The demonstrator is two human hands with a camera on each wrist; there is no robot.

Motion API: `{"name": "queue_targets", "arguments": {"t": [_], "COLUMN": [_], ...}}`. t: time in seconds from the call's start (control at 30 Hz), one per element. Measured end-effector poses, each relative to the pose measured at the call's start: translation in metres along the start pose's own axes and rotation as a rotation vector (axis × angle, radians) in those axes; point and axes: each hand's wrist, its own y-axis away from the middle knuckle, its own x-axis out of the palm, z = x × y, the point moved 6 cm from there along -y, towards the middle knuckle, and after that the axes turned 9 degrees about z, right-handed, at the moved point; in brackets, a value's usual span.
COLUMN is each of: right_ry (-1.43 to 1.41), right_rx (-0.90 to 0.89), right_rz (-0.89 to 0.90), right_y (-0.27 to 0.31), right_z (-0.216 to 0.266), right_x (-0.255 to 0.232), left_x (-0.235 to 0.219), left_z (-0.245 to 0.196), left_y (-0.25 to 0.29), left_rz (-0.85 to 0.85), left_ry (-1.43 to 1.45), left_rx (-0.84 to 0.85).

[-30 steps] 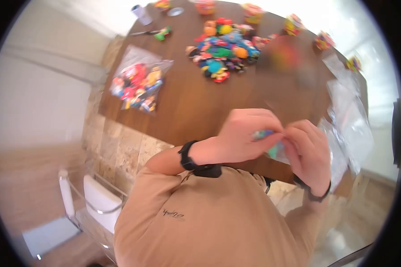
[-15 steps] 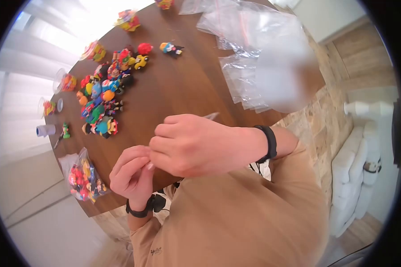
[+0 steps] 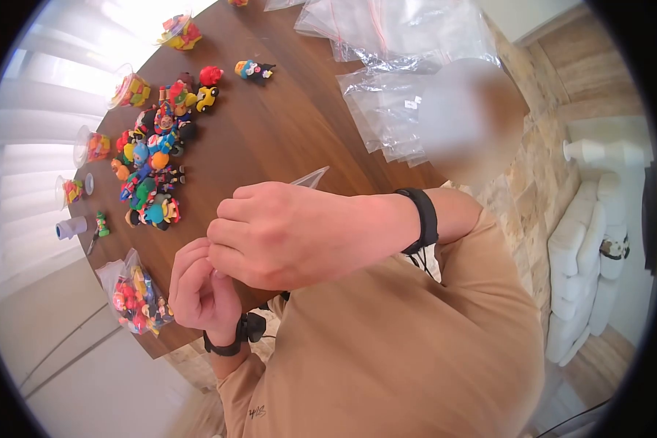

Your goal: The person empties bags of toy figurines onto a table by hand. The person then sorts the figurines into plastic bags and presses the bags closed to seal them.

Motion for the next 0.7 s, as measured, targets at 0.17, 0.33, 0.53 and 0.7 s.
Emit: {"name": "queue_targets", "arguments": {"t": [0.17, 0.33, 0.53, 0.7], "right_ry": [-0.012, -0.057, -0.244, -0.203], "right_rx": [-0.006, -0.02, -0.053, 0.006], "right_rz": [-0.019, -0.017, 0.029, 0.048], "right_y": [0.001, 0.001, 0.002, -0.001], "right_z": [0.001, 0.001, -0.006, -0.016], "right_x": [0.002, 0.001, 0.002, 0.0], "left_x": [-0.001, 0.0, 0.003, 0.003], "left_z": [0.0, 0.0, -0.003, 0.007], "left_y": [0.001, 0.001, -0.008, -0.008], "left_rz": [-0.009, -0.006, 0.025, 0.014], "left_ry": [-0.011, -0.014, 0.05, 0.172], "left_rx": [-0.012, 0.001, 0.012, -0.077]}}
